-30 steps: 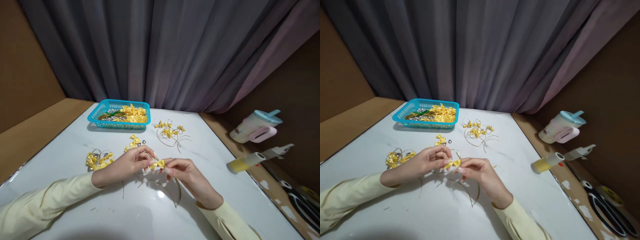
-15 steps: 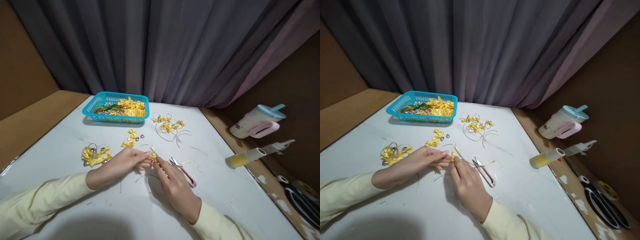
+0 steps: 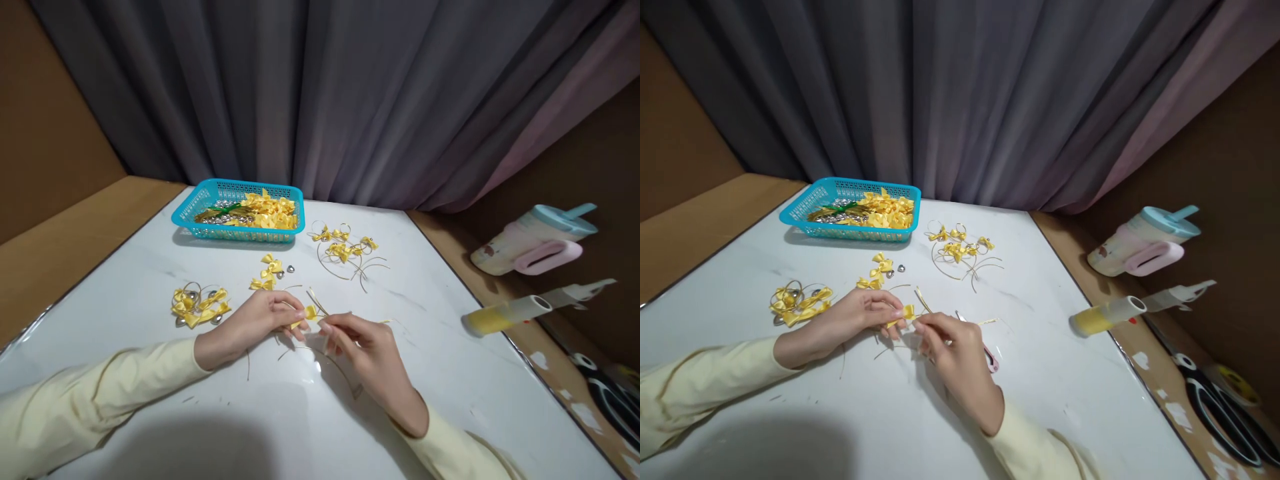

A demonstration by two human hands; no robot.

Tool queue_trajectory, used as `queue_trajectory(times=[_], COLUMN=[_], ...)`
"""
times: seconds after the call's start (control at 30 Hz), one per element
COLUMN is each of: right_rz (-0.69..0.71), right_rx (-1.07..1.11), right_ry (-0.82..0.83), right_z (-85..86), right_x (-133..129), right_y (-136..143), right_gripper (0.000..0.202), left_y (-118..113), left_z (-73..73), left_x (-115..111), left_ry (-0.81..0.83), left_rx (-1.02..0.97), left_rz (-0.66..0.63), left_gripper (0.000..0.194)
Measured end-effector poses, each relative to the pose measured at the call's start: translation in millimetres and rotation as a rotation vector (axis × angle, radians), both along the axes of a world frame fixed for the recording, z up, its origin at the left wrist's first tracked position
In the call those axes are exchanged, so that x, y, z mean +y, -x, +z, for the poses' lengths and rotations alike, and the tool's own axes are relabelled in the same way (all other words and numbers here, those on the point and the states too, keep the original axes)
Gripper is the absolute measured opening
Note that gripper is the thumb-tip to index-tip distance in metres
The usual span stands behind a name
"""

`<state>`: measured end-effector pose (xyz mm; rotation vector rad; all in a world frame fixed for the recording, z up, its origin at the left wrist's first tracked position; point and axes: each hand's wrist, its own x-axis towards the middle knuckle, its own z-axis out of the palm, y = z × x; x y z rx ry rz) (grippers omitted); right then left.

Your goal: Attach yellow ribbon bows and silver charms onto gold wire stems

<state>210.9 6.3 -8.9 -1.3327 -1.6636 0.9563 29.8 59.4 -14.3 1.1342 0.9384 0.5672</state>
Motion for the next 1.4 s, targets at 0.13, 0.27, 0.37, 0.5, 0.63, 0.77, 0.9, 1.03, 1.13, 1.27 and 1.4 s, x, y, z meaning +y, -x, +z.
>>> queue_trajectory(times=[0.13,0.27,0.37,0.5,0.63,0.77,0.9,1.03,1.13,1.27,1.4], right_rz=[0.017,0.04,0.029,-0.003,-0.015,-0.022,-0.09,-0.011,0.034,0.015,0.002], right_rx=[0.21,0.209,0.22,0.239,0.294,0.275,0.205,0.161,0.056,-0.064,-0.082], right_ry=[0.264,0.292,0.349,0.367,0.413,0.407,0.377,0.364,0.297,0.238,0.235], right_z=[-0.4,-6.1,-6.1,0.3,5.4,7.7,10.5,7.6,1.2,-3.8,-2.4], right_x=[7.2,9.9,10.2,10.1,9.7,10.2,9.1,4.4,1.2,-0.1,-1.2], right_y=[-0.7,-0.1,0.2,0.2,1.4,0.2,-4.2,-4.8,-2.6,0.6,1.7], right_gripper=[0.019,0.015,0.016,0.017,0.02,0.02,0.023,0.022,0.018,0.021,0.022], left_y=[-0.1,-0.6,-1.2,-0.4,1.8,2.3,2.1,2.2,1.8,1.1,1.3], left_z=[-7.6,-13.5,-13.8,-11.2,-11.1,-13.9,-14.7,-12.0,-10.3,-10.4,-11.5], left_x=[-4.8,-12.3,-13.3,-7.2,-4.0,-5.0,-4.8,-4.7,-4.8,-4.0,-3.9], left_ry=[-0.129,-0.203,-0.188,-0.089,-0.054,-0.047,-0.01,0.002,-0.009,-0.024,-0.017], left_rx=[0.06,0.057,0.015,-0.031,-0.044,-0.048,-0.069,-0.07,-0.066,-0.066,-0.065], left_rz=[-0.043,-0.086,-0.078,-0.137,-0.243,-0.212,-0.167,-0.156,-0.151,-0.161,-0.158], left_gripper=[0.024,0.023,0.023,0.029,0.033,0.032,0.031,0.031,0.03,0.03,0.03])
